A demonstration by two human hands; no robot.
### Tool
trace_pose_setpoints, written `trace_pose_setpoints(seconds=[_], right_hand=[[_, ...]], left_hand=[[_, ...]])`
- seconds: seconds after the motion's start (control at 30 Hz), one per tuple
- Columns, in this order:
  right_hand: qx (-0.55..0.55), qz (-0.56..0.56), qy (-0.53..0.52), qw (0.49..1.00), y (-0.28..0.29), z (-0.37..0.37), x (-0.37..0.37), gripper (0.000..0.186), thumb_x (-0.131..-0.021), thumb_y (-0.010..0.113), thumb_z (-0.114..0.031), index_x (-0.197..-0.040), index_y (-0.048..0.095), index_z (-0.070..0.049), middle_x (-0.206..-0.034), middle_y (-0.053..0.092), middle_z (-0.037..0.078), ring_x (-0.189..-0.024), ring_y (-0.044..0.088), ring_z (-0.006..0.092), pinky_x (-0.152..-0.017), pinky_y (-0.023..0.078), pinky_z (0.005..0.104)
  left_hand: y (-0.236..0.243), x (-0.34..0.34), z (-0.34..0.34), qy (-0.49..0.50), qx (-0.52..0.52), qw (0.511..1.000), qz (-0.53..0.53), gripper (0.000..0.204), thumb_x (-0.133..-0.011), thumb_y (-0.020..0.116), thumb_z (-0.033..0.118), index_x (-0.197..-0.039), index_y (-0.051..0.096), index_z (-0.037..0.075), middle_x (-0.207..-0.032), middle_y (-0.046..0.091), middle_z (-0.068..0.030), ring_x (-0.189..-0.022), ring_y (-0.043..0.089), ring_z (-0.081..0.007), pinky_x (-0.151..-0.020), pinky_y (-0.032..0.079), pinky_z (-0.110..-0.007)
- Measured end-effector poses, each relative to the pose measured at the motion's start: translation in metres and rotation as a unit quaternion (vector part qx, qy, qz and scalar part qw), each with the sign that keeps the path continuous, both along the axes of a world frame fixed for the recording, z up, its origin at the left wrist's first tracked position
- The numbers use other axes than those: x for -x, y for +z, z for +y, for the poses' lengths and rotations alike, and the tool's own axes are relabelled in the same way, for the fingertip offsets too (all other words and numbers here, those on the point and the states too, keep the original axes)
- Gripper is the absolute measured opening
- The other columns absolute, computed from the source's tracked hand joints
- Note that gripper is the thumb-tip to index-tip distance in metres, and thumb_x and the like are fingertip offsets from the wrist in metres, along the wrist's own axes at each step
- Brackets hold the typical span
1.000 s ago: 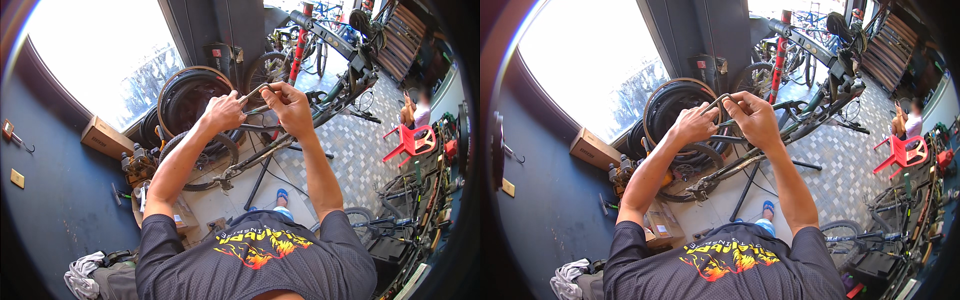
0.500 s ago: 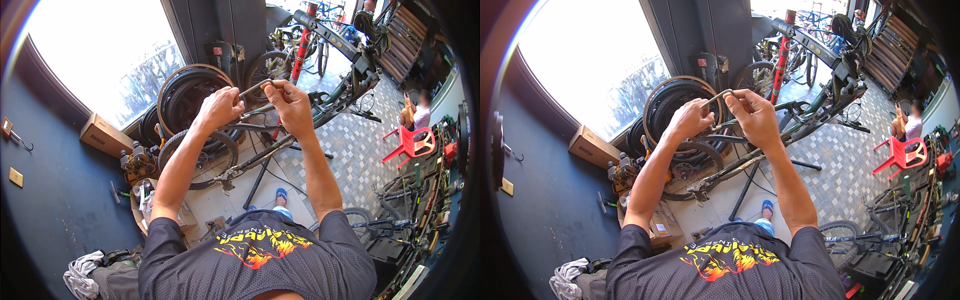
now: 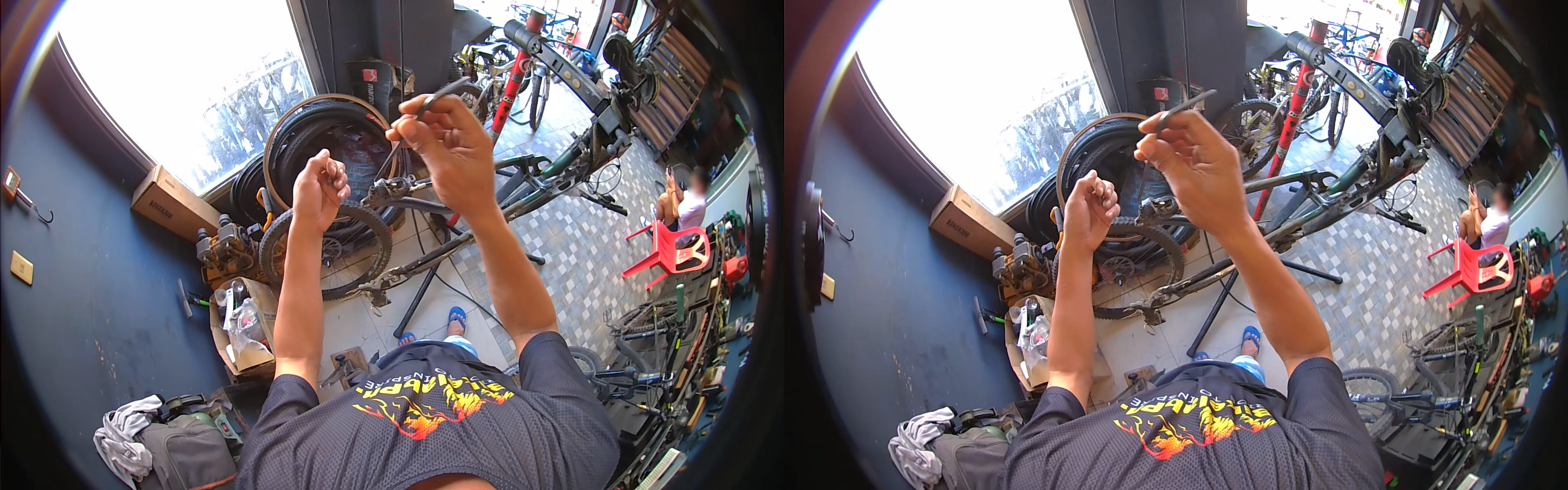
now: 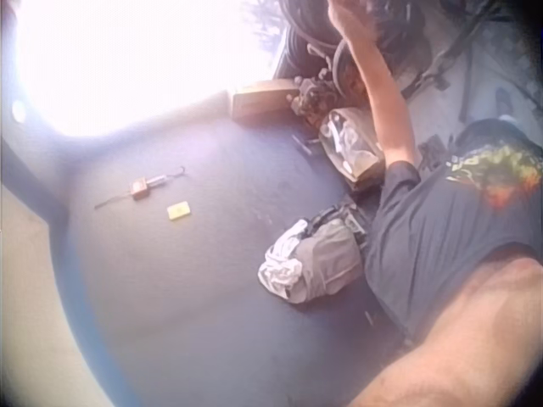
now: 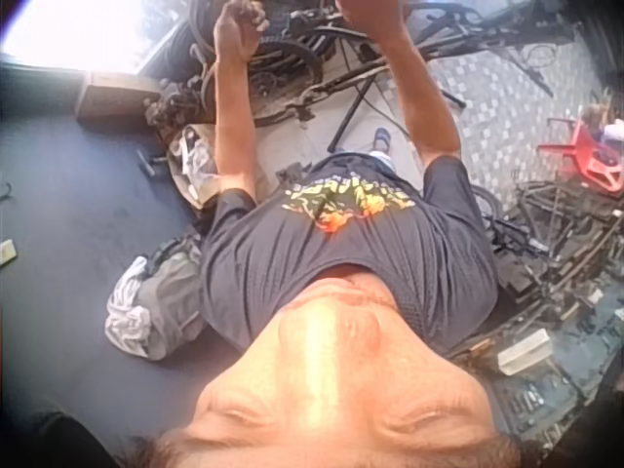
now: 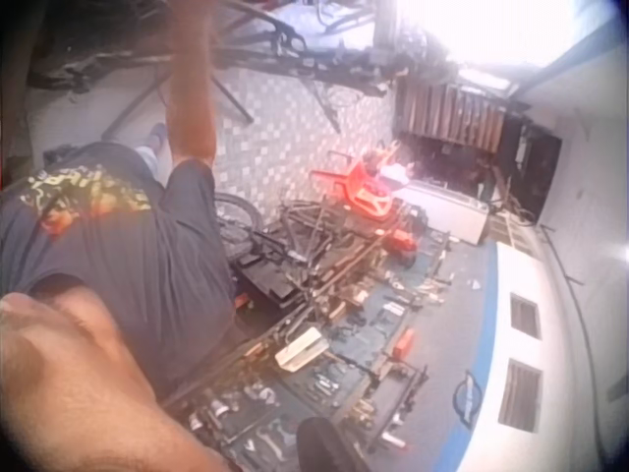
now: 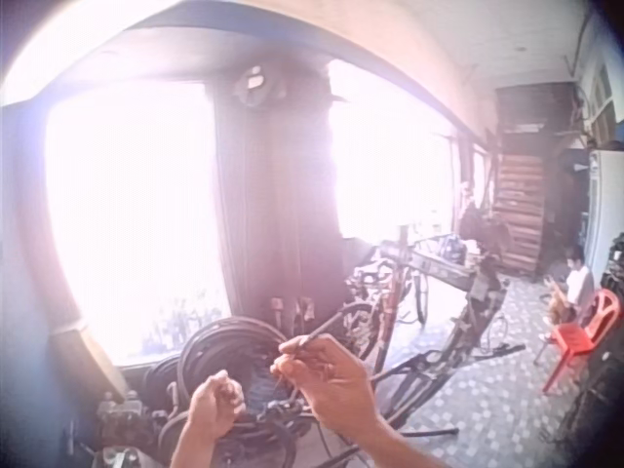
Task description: The person works on a bicycle mounted on a repair stand, using a yellow multi-tool to adjust components near the frame and handlebar area. They repeatedly reach for tools and parts on a nearby workbench, manipulate cables, and tighten fasteners on the bike frame.
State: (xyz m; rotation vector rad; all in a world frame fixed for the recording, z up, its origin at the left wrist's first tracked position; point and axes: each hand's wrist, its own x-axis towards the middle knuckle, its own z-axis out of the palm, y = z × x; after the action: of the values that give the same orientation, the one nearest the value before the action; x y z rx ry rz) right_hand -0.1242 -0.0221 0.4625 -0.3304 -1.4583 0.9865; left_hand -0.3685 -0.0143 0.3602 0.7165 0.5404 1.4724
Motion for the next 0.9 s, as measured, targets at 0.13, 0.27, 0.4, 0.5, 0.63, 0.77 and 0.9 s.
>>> trace_pose_setpoints(seconds=[0.13, 0.27, 0.4, 0.5, 0.63, 0.77, 0.9], right_hand=[[0.0, -0.088, -0.018, 0.996, -0.005, 0.011, 0.021, 0.022, -0.101, 0.075, -0.01, -0.121, 0.069, -0.002, -0.108, 0.076, 0.006, -0.096, 0.074, 0.0124, -0.088, 0.06, 0.0277], [0.007, -0.127, -0.031, 0.991, -0.011, 0.014, 0.029, 0.024, -0.101, 0.076, -0.012, -0.123, 0.071, -0.004, -0.102, 0.076, 0.004, -0.094, 0.073, 0.0093, -0.087, 0.059, 0.0271], [-0.006, -0.14, -0.049, 0.989, -0.016, 0.016, 0.03, 0.021, -0.1, 0.075, -0.01, -0.121, 0.072, -0.005, -0.099, 0.079, 0.007, -0.093, 0.076, 0.012, -0.083, 0.06, 0.03], [0.001, -0.14, -0.043, 0.989, -0.018, 0.018, 0.031, 0.02, -0.1, 0.074, -0.008, -0.119, 0.072, -0.004, -0.099, 0.08, 0.009, -0.093, 0.077, 0.0142, -0.082, 0.06, 0.0314], [0.005, -0.126, -0.031, 0.991, -0.021, 0.022, 0.033, 0.021, -0.099, 0.075, -0.008, -0.119, 0.072, -0.004, -0.099, 0.079, 0.009, -0.092, 0.077, 0.0144, -0.081, 0.061, 0.031], [-0.016, -0.127, -0.048, 0.991, -0.02, 0.026, 0.036, 0.023, -0.097, 0.078, -0.007, -0.118, 0.072, -0.003, -0.095, 0.077, 0.007, -0.089, 0.076, 0.0127, -0.08, 0.061, 0.0303], [0.025, -0.147, -0.039, 0.988, -0.016, 0.024, 0.035, 0.022, -0.096, 0.08, -0.007, -0.116, 0.072, -0.004, -0.1, 0.076, 0.004, -0.084, 0.072, 0.0084, -0.076, 0.059, 0.0267]], left_hand=[[0.01, -0.012, -0.02, 0.07, -0.047, 0.986, 0.147, 0.019, -0.108, 0.066, 0.024, -0.098, 0.065, 0.008, -0.078, 0.053, 0.0043, -0.061, 0.047, -0.0031, -0.05, 0.042, -0.021], [0.027, -0.021, -0.031, 0.112, -0.082, 0.944, 0.299, 0.019, -0.103, 0.074, 0.022, -0.109, 0.073, 0.004, -0.075, 0.055, 0.0078, -0.062, 0.048, 0.0009, -0.049, 0.038, -0.019], [0.038, -0.025, -0.035, 0.111, -0.107, 0.899, 0.411, 0.025, -0.1, 0.078, 0.023, -0.117, 0.076, 0.003, -0.068, 0.045, 0.0109, -0.063, 0.042, 0.0005, -0.053, 0.032, -0.022], [0.04, -0.032, -0.033, 0.104, -0.107, 0.885, 0.44, 0.029, -0.099, 0.079, 0.022, -0.122, 0.077, 0.005, -0.07, 0.04, 0.0106, -0.065, 0.035, -0.002, -0.059, 0.029, -0.025], [0.042, -0.036, -0.03, 0.122, -0.117, 0.861, 0.48, 0.028, -0.1, 0.077, 0.02, -0.121, 0.076, 0.002, -0.072, 0.046, 0.0091, -0.067, 0.04, -0.0028, -0.06, 0.034, -0.025], [0.045, -0.035, -0.027, 0.115, -0.113, 0.86, 0.484, 0.026, -0.1, 0.075, 0.018, -0.12, 0.076, 0.0, -0.077, 0.058, 0.0062, -0.069, 0.045, -0.0033, -0.061, 0.038, -0.025], [0.045, -0.036, -0.027, 0.119, -0.108, 0.847, 0.507, 0.022, -0.099, 0.075, 0.016, -0.116, 0.076, 0.001, -0.081, 0.065, 0.0031, -0.07, 0.047, -0.0032, -0.061, 0.04, -0.025]])
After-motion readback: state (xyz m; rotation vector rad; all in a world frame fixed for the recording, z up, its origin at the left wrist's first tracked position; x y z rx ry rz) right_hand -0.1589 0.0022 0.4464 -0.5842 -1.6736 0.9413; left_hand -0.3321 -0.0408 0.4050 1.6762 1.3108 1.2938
